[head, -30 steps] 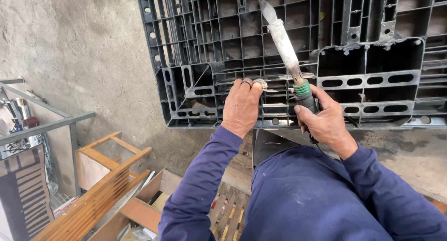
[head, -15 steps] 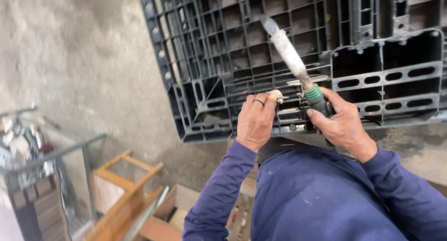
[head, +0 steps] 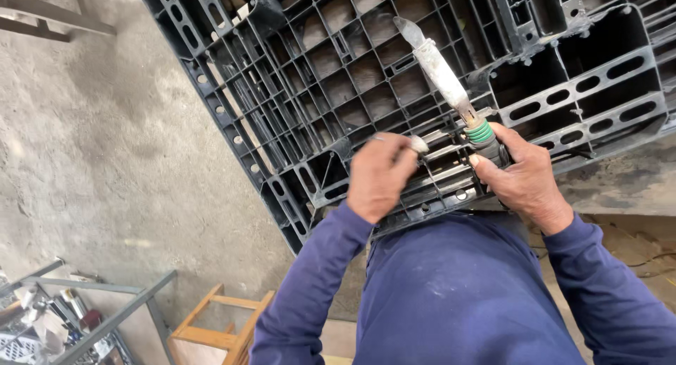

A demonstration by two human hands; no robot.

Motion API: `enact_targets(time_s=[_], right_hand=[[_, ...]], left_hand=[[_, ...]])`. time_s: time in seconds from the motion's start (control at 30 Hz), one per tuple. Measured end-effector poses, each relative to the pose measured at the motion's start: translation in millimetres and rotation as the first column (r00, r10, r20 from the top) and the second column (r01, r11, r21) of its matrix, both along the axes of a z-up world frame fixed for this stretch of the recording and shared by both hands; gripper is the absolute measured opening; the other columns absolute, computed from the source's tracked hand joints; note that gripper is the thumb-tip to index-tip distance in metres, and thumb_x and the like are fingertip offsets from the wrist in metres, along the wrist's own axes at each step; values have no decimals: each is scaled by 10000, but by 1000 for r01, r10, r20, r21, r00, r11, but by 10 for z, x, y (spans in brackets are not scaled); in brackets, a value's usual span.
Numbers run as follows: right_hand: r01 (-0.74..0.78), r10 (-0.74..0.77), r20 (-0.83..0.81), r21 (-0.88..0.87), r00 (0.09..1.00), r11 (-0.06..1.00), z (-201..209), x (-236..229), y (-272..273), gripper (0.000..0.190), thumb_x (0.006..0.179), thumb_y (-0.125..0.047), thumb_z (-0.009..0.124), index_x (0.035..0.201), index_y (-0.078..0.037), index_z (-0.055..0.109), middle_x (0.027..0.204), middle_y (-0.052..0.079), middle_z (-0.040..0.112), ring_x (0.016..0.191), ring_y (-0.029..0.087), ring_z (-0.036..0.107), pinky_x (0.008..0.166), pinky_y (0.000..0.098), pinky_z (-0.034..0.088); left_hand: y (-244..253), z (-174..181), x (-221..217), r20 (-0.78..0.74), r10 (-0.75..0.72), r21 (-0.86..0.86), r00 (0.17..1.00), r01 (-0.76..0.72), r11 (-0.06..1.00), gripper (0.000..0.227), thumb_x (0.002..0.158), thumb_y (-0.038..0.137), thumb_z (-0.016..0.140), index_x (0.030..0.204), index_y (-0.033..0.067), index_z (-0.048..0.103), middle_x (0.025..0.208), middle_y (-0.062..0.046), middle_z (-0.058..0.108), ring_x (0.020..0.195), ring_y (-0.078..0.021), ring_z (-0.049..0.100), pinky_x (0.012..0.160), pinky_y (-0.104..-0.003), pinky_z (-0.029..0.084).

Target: The person repairs a black plastic pallet by using a soldering iron to melt and fuse plastic pieces into gaps and then using an angle grinder to smooth the surface.

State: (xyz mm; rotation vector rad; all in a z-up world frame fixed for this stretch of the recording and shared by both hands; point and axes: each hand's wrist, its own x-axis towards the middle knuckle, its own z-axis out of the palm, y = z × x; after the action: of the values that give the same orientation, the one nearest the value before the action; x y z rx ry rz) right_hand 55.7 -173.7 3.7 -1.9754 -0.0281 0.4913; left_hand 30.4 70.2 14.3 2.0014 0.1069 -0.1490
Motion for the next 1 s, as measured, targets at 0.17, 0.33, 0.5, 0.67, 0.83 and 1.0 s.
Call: enact_targets(time_s=[0.17, 0.33, 0.5, 0.67, 0.83, 1.0], right_hand=[[-7, 7, 70, 3, 998, 1000, -40, -64, -16, 411, 976, -140, 735, 1364, -36, 646, 974, 57, 705, 835, 86, 628, 766, 264, 545], [9, -6, 81, -28, 997, 1000, -23, -33, 25, 494, 908, -140, 752, 1375, -40, 624, 964, 45, 724, 790, 75, 644, 713, 261, 542], [-15, 21, 75, -79, 997, 997, -10, -69, -14, 454, 924, -129, 746, 1357, -39, 644, 900, 59, 706, 754, 85, 629, 708, 271, 539], [-53, 52, 40, 13, 998, 999, -21, 32, -19, 515, 895, -152, 748, 1381, -42, 619, 947, 39, 725, 736, 83, 627, 665, 253, 541], [-191, 163, -155, -193, 975, 962, 207, -206, -398, 618, 831, -128, 751, 1417, -64, 566, 967, 84, 725, 828, 159, 684, 736, 332, 541], [-105, 141, -437, 105, 888, 989, 477, -753, -1031, 577, 834, -140, 705, 1371, -49, 515, 936, 134, 753, 829, 171, 787, 807, 339, 603]], left_hand=[[121, 277, -141, 139, 140, 172, 980, -163, 972, 155, 964, 132, 674, 1109, 77, 683, 988, -89, 665, 893, -267, 647, 794, -398, 519], [-214, 239, -396, 113, -53, 473, 992, -7, 881, 196, 936, 123, 692, 1112, 41, 665, 967, -126, 616, 867, -316, 596, 765, -437, 476], [-378, -149, -523, 238, -142, 554, 961, -14, 832, 156, 903, 86, 675, 1043, 45, 617, 1007, -128, 603, 894, -316, 578, 766, -421, 476], [-363, -324, -468, 318, -165, 570, 934, -49, 820, 199, 914, 80, 708, 1090, 16, 641, 970, -125, 579, 854, -305, 561, 752, -413, 485], [-304, -144, -605, 325, -9, 523, 946, -172, 835, 304, 924, 41, 707, 1206, -65, 660, 986, -120, 598, 803, -255, 554, 698, -374, 506], [75, 42, -739, 34, 394, 65, 919, -395, 916, 205, 970, 5, 643, 1165, 51, 683, 1037, -104, 610, 802, -173, 657, 689, -295, 553]])
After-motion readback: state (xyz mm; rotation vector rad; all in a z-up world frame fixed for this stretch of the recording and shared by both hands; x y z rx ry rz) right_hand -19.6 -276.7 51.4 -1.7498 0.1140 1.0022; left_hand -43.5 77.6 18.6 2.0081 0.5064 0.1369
